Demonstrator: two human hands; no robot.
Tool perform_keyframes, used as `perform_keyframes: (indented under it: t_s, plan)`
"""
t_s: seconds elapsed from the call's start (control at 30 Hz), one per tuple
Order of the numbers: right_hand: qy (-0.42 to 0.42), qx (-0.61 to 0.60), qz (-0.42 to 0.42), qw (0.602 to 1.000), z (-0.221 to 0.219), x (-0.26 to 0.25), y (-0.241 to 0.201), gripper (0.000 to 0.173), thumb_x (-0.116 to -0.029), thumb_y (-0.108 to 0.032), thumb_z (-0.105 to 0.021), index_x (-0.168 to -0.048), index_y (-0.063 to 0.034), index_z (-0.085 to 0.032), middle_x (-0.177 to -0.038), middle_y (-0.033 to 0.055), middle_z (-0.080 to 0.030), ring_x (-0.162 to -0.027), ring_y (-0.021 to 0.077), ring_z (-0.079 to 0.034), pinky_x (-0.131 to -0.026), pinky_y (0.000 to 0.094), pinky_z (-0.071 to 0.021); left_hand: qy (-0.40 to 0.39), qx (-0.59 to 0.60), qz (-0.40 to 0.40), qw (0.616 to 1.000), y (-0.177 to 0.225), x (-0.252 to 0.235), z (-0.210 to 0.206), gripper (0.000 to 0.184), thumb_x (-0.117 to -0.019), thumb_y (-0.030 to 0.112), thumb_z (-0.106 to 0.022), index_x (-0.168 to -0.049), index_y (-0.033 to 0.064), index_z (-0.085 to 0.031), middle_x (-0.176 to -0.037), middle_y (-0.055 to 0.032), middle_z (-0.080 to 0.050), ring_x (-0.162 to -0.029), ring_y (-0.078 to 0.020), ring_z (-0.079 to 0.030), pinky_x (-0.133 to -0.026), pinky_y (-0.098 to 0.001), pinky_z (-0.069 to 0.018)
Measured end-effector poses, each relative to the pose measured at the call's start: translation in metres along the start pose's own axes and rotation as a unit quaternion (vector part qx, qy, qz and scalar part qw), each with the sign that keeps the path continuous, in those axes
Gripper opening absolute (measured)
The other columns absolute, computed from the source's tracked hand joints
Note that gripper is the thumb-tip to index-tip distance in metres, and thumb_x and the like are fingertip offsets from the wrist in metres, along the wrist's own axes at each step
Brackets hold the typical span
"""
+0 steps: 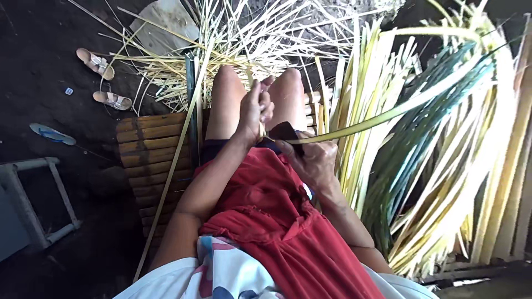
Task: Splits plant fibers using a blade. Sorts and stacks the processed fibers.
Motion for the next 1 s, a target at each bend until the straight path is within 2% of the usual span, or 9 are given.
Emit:
perform_keyframes:
  t_s: [0.3, 0.37, 0.43, 0.53, 0.6, 0.7, 0.8, 0.87, 1.0]
  plan:
    - [-0.001, -0.051, 0.033, 0.998, 0.0, 0.025, -0.006, 0.038, -0.0996, -0.032, -0.064, -0.077, -0.0018, -0.069, -0.067, 0.0086, -0.065, -0.059, 0.0157, -0.064, -0.056, 0.0311, -0.0534, 0.064, -0.232, -0.14, 0.96, 0.053, -0.071, 0.024, 0.051, -0.1138, 0.031, -0.016, -0.127, 0.0059, -0.059, -0.061, 0.0101, -0.038, -0.046, -0.0013, -0.034, -0.045, -0.0183, -0.0326]
    - [-0.03, -0.057, 0.012, 0.998, -0.014, 0.026, -0.001, 0.041, -0.1002, -0.036, -0.063, -0.077, -0.0029, -0.069, -0.066, 0.0076, -0.064, -0.057, 0.0152, -0.062, -0.053, 0.0314, -0.0508, 0.022, -0.453, -0.143, 0.88, 0.084, -0.091, 0.017, 0.053, -0.1138, 0.034, -0.023, -0.125, 0.002, -0.063, -0.065, 0.0015, -0.045, -0.051, -0.0092, -0.042, -0.05, -0.0249, -0.0382]
    - [-0.07, -0.075, -0.021, 0.995, -0.03, 0.022, 0.008, 0.04, -0.0997, -0.036, -0.063, -0.077, -0.0032, -0.068, -0.065, 0.007, -0.063, -0.057, 0.0162, -0.062, -0.052, 0.0345, -0.0504, 0.012, -0.695, -0.074, 0.715, 0.116, -0.095, 0.005, 0.06, -0.111, 0.046, -0.035, -0.129, -0.0047, -0.06, -0.101, -0.0254, -0.067, -0.094, -0.0372, -0.066, -0.087, -0.0532, -0.0525]
    - [-0.118, -0.123, -0.058, 0.984, -0.046, 0.017, 0.015, 0.043, -0.1006, -0.038, -0.063, -0.076, -0.0036, -0.069, -0.066, 0.0073, -0.066, -0.062, 0.017, -0.066, -0.059, 0.0375, -0.0549, 0.07, -0.829, -0.109, 0.544, 0.145, -0.09, -0.018, 0.087, -0.0969, 0.041, -0.069, -0.153, -0.0124, -0.03, -0.146, -0.0427, -0.041, -0.136, -0.0619, -0.038, -0.113, -0.0739, -0.0228]
    - [-0.137, -0.143, -0.063, 0.978, -0.054, 0.015, 0.013, 0.046, -0.1007, -0.04, -0.062, -0.075, -0.0019, -0.068, -0.066, 0.0088, -0.064, -0.062, 0.0191, -0.066, -0.061, 0.0395, -0.0548, -0.025, -0.817, -0.269, 0.509, 0.131, -0.065, -0.058, 0.088, -0.0885, 0.023, -0.08, -0.155, -0.0092, -0.032, -0.152, -0.0386, -0.038, -0.134, -0.0609, -0.042, -0.111, -0.0723, -0.0274]
    - [-0.169, -0.149, -0.073, 0.971, -0.064, 0.012, 0.009, 0.052, -0.1009, -0.044, -0.061, -0.073, -0.0004, -0.065, -0.063, 0.0106, -0.061, -0.061, 0.0225, -0.063, -0.059, 0.043, -0.0523, -0.248, -0.673, -0.265, 0.644, 0.073, -0.032, -0.096, 0.057, -0.1007, 0.003, -0.058, -0.154, -0.0025, -0.039, -0.143, -0.021, -0.057, -0.122, -0.0349, -0.064, -0.103, -0.0484, -0.0506]
    - [-0.219, -0.127, -0.105, 0.962, -0.077, 0.012, 0.012, 0.058, -0.1008, -0.049, -0.058, -0.073, 0.0005, -0.064, -0.065, 0.0131, -0.061, -0.064, 0.0275, -0.065, -0.062, 0.0482, -0.0514, -0.284, -0.344, 0.139, 0.884, 0.026, -0.035, -0.095, 0.045, -0.1137, 0.031, -0.022, -0.146, 0.0046, -0.041, -0.118, -0.0112, -0.069, -0.096, -0.0194, -0.071, -0.085, -0.0347, -0.0586]
    - [-0.286, -0.104, -0.136, 0.943, -0.088, 0.014, 0.015, 0.059, -0.1009, -0.052, -0.057, -0.077, 0.002, -0.065, -0.07, 0.0163, -0.064, -0.071, 0.0323, -0.067, -0.068, 0.0529, -0.0515, -0.317, -0.247, 0.221, 0.888, 0.018, -0.035, -0.102, 0.055, -0.1118, 0.047, -0.021, -0.144, 0.0065, -0.039, -0.112, -0.0081, -0.071, -0.088, -0.017, -0.072, -0.08, -0.0332, -0.0606]
    - [-0.39, -0.056, -0.159, 0.905, -0.084, 0.021, 0.029, 0.057, -0.0948, -0.06, -0.063, -0.111, -0.0066, -0.072, -0.099, 0.0183, -0.072, -0.096, 0.0381, -0.07, -0.082, 0.0627, -0.0529, -0.328, -0.344, 0.126, 0.871, 0.041, -0.024, -0.112, 0.031, -0.1117, 0.019, -0.038, -0.136, 0.0076, -0.054, -0.076, 0.0033, -0.06, -0.047, 0.0016, -0.042, -0.042, -0.012, -0.0355]
Point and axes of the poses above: each hand's wrist, its own x-axis away from the middle knuckle, its own z-axis out of the back of the hand, y = z × x, the point moved 6 cm from there along -x, towards the middle knuckle
